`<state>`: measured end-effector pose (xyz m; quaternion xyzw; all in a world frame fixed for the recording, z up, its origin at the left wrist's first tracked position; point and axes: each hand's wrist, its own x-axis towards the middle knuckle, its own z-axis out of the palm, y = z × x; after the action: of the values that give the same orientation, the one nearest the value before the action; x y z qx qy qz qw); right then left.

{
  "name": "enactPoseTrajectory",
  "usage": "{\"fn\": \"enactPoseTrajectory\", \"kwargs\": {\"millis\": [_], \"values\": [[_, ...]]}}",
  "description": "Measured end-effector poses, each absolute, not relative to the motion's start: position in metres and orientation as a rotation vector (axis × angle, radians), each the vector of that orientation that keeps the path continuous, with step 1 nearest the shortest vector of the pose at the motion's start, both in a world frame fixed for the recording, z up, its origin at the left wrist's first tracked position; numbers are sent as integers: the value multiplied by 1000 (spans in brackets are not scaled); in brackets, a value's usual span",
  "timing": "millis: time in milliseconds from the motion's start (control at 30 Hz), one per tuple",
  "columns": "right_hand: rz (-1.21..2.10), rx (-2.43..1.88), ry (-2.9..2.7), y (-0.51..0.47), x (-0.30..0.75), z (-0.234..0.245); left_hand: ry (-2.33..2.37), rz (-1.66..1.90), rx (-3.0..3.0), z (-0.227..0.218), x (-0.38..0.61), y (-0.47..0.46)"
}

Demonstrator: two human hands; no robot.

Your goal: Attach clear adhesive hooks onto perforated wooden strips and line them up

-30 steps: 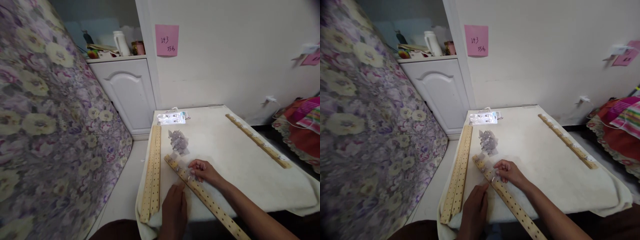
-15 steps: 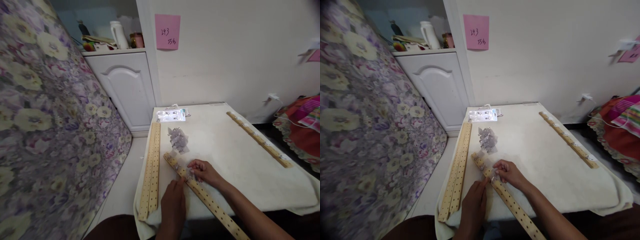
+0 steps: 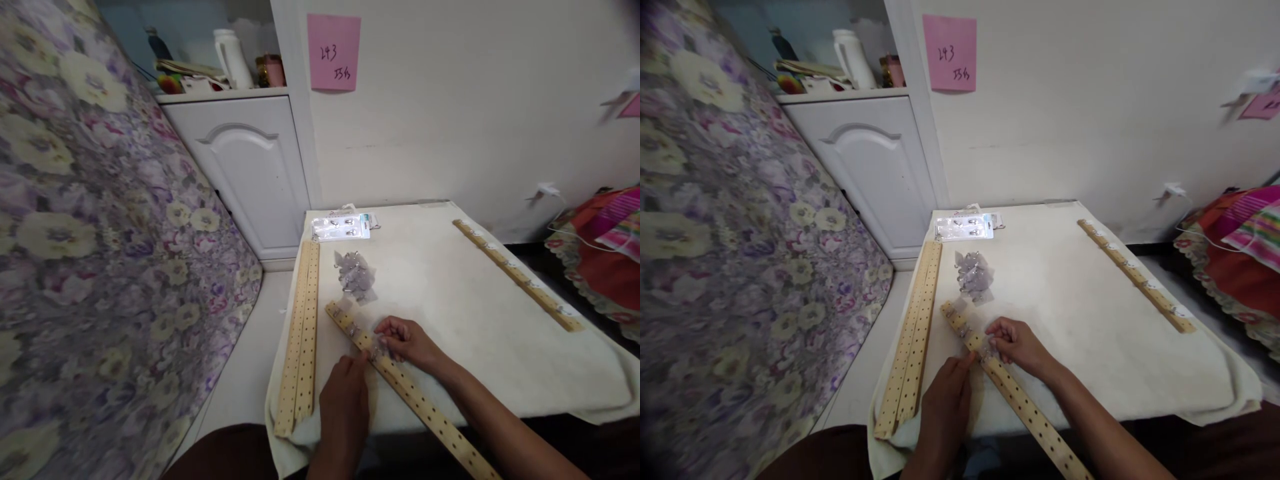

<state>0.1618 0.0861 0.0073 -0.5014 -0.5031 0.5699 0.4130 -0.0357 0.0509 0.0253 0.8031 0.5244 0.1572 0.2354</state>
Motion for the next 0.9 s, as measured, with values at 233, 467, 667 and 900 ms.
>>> {"fn": "enactPoseTrajectory", "kwargs": {"millis": [233,467,667,900], "values": [[1412,-1248,-1276,85,162,9,1454,406,2226,27,-34,51],[1349,-1276,-1348,82,159,14,1455,349,2226,33,-32,52],[1170,-1398,-1481,83,157,16,1459,341,2237,37,-33,54],[1205,-1354,-1501,85,157,14,1491,329,2236,37,-32,52]]}}
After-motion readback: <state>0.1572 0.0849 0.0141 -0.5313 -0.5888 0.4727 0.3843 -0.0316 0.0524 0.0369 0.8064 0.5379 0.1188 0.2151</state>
